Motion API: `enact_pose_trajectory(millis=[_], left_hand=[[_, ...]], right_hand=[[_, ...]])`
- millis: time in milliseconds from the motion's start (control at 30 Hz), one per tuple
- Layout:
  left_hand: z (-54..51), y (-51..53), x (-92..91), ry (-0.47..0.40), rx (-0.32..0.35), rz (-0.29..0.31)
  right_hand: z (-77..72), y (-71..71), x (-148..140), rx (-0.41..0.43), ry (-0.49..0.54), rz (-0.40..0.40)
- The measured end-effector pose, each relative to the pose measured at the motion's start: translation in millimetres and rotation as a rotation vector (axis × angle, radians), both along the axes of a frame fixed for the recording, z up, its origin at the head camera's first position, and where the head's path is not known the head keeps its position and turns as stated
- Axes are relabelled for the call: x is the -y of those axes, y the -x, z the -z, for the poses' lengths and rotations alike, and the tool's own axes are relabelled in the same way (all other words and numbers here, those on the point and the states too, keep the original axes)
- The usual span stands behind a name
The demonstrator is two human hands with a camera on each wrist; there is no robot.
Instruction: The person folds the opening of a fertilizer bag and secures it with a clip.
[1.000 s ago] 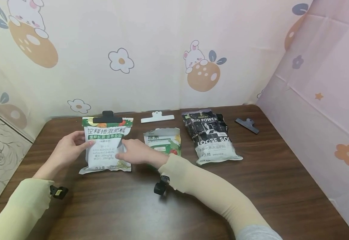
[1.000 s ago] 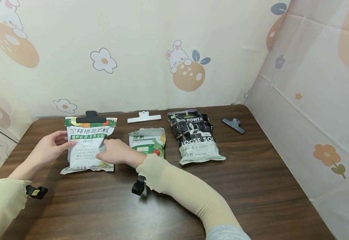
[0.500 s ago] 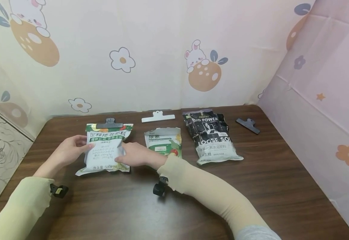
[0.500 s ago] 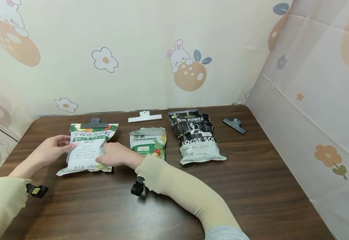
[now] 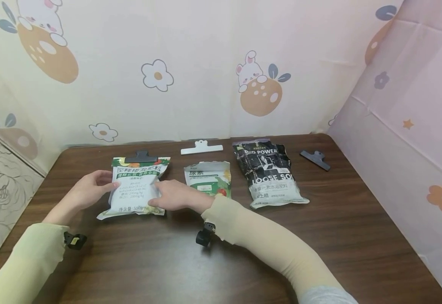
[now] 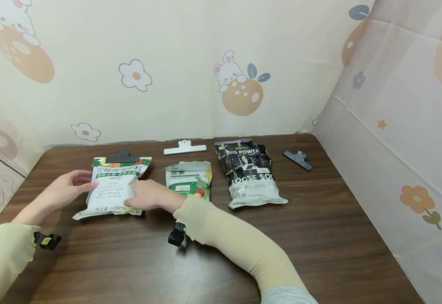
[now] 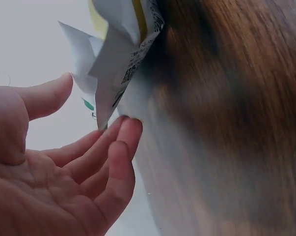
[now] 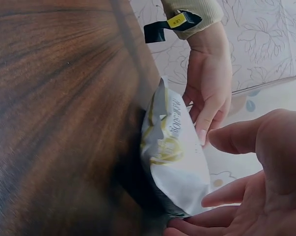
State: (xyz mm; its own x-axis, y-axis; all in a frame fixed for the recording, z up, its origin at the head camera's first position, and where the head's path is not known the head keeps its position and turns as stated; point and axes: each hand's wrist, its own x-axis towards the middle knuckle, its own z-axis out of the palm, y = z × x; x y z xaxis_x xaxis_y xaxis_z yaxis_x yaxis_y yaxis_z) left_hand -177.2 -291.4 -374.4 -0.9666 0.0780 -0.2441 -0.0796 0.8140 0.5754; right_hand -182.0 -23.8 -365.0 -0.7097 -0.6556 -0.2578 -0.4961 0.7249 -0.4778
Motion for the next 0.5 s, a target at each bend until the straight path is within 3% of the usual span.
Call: enact_pose_trajectory(millis=[167,333,500], left_hand=[[-4.4,1.2,-5.5,0.007,-0.048,-0.026],[-13.4,3.3,-13.3,0.002,-0.080,-0.070],[-21.6,2.6,-24.1,-0.051,-0.101,-0.050]], right_hand=[[-8.7,0.5,-6,-0.034,0.025,-0.013],[-16.4,3.2,-17,-0.025,0.096,0.026],[-25.4,4.1,-28,-0.017,0.160,0.063]])
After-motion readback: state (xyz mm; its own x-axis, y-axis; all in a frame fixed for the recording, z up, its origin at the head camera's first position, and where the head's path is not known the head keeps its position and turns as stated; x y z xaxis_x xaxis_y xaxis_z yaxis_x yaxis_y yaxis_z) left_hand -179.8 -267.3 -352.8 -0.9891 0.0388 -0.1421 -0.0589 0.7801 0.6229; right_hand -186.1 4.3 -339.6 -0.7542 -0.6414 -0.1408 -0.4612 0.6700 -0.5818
